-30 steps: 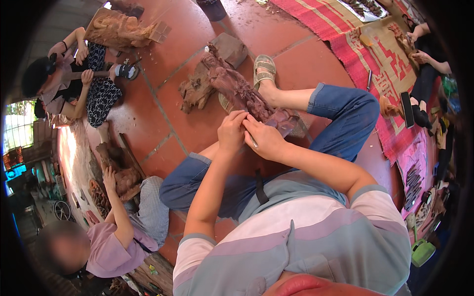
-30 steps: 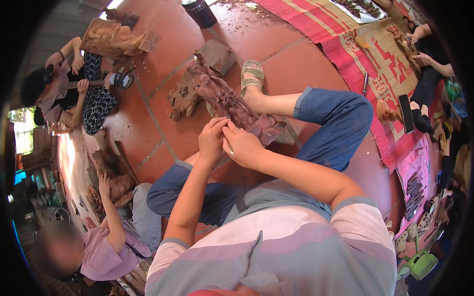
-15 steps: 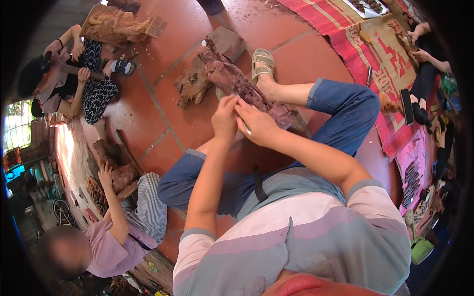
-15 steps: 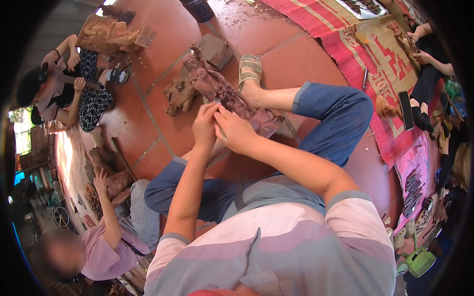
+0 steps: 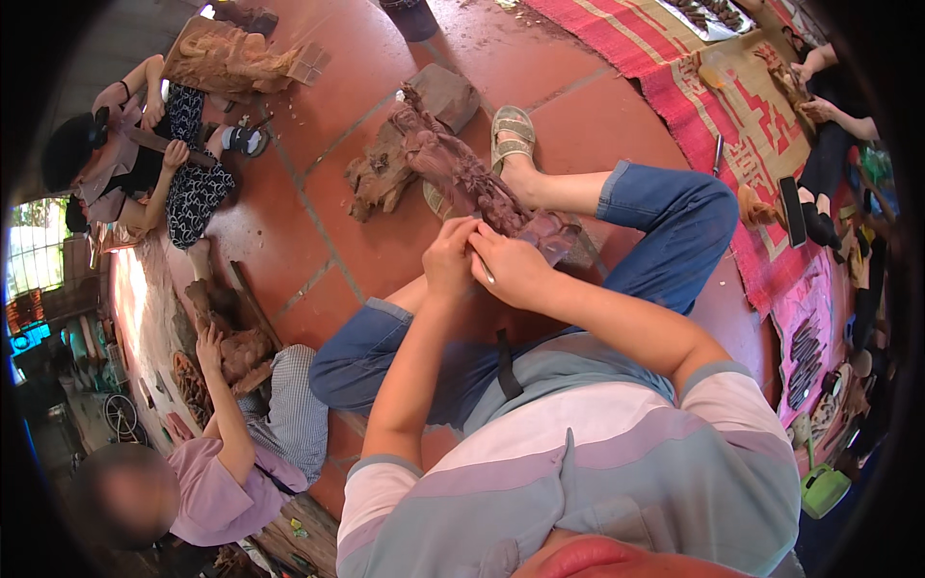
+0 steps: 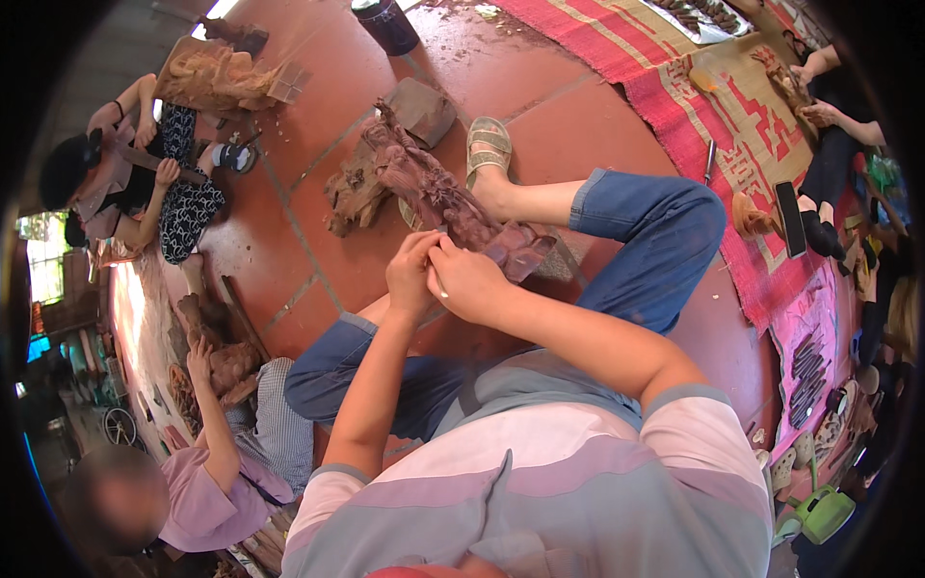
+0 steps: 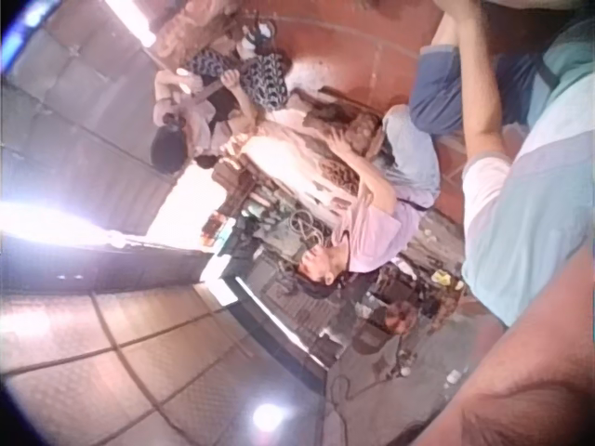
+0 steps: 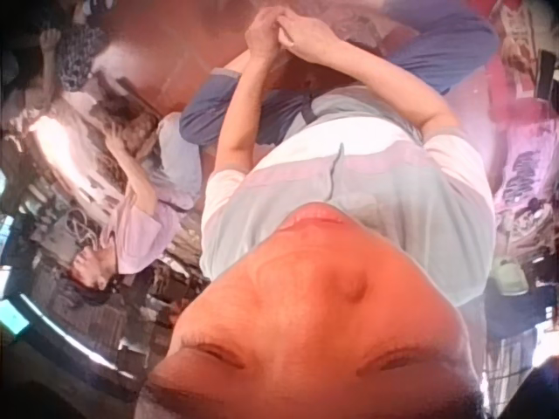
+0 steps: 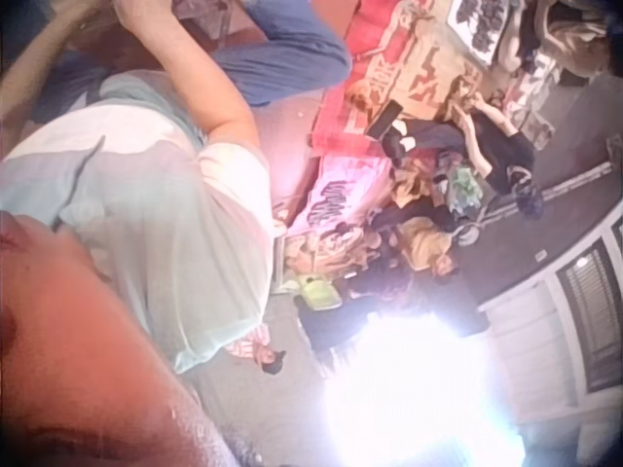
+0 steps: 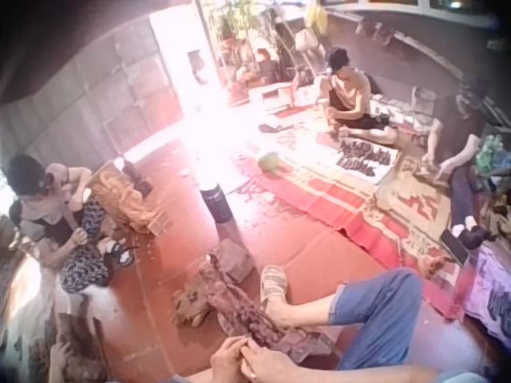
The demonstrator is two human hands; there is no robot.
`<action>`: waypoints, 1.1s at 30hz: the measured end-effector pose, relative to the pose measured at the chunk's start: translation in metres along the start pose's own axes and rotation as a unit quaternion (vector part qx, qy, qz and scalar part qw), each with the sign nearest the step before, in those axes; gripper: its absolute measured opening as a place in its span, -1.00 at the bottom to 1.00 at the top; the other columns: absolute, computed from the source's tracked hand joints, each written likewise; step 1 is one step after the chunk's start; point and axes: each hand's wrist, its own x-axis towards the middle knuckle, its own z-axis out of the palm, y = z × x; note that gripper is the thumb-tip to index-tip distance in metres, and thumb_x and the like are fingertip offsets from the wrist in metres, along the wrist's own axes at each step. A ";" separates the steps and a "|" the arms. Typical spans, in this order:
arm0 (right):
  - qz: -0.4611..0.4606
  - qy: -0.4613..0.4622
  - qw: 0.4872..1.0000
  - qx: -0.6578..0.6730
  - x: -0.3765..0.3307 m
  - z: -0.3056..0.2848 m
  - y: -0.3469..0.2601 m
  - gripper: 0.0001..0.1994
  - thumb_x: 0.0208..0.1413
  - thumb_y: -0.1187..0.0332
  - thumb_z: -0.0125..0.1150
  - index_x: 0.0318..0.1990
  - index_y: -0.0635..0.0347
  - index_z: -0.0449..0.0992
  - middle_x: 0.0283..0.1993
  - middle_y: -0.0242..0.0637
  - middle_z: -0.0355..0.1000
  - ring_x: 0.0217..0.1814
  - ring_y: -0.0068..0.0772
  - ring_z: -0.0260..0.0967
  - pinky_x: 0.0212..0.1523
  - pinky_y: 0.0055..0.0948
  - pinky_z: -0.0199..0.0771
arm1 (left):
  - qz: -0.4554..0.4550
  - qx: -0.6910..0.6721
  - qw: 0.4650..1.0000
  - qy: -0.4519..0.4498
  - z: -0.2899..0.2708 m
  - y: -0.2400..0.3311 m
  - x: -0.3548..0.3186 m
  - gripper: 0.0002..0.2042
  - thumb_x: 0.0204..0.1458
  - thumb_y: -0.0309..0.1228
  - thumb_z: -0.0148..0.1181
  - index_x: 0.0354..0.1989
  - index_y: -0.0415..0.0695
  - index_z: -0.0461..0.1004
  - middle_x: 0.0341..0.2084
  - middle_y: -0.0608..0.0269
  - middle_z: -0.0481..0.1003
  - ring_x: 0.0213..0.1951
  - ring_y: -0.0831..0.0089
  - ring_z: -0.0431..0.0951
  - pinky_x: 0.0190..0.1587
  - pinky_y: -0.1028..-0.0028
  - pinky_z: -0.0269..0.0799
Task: The person sits on the floor and carves a piece of wood using a small knife and a white tube of adhesive. They apply the adhesive to the wood and continue carving with the knife.
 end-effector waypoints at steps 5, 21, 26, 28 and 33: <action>-0.068 0.078 0.994 -0.027 0.015 0.009 0.007 -0.68 0.07 0.35 0.03 -0.06 0.35 0.31 -0.01 0.16 0.32 -0.23 0.14 0.43 -0.19 -0.12 0.49 | 0.000 0.017 0.998 0.065 0.003 -0.009 0.016 -0.75 -0.09 -0.51 0.11 -0.18 -0.08 0.53 -0.15 0.24 0.51 -0.26 0.19 0.57 -0.29 0.36 0.51; -0.045 0.043 0.998 -0.010 0.020 0.002 -0.008 -0.69 0.03 0.34 0.06 -0.15 0.42 0.35 -0.06 0.19 0.30 -0.20 0.14 0.41 -0.18 -0.11 0.49 | 0.028 -0.041 0.997 0.053 -0.011 0.006 0.008 -0.76 -0.06 -0.49 0.10 -0.18 -0.07 0.54 -0.16 0.20 0.52 -0.22 0.20 0.57 -0.25 0.38 0.51; -0.023 0.052 0.998 0.010 0.006 0.004 -0.001 -0.77 0.06 0.34 0.02 -0.23 0.37 0.36 -0.12 0.16 0.34 -0.23 0.12 0.43 -0.25 -0.09 0.50 | 0.006 0.003 1.000 0.029 0.007 -0.008 0.004 -0.77 -0.11 -0.51 0.13 -0.22 -0.09 0.55 -0.20 0.19 0.53 -0.22 0.20 0.57 -0.26 0.38 0.50; -0.006 0.001 1.000 0.021 0.002 -0.002 -0.003 -0.74 0.10 0.35 0.00 -0.13 0.35 0.33 -0.08 0.14 0.34 -0.24 0.14 0.42 -0.23 -0.08 0.47 | -0.020 0.002 0.999 -0.026 0.002 0.000 -0.008 -0.79 -0.12 -0.51 0.14 -0.25 -0.09 0.56 -0.23 0.20 0.54 -0.23 0.21 0.57 -0.26 0.38 0.50; -0.026 0.061 0.996 0.060 0.017 -0.010 0.003 -0.68 0.12 0.37 -0.01 -0.02 0.39 0.34 -0.01 0.25 0.34 -0.13 0.17 0.40 -0.14 -0.12 0.46 | -0.015 -0.002 0.999 0.031 -0.003 0.001 0.026 -0.81 -0.14 -0.52 0.15 -0.30 -0.09 0.57 -0.26 0.20 0.54 -0.25 0.20 0.57 -0.25 0.36 0.50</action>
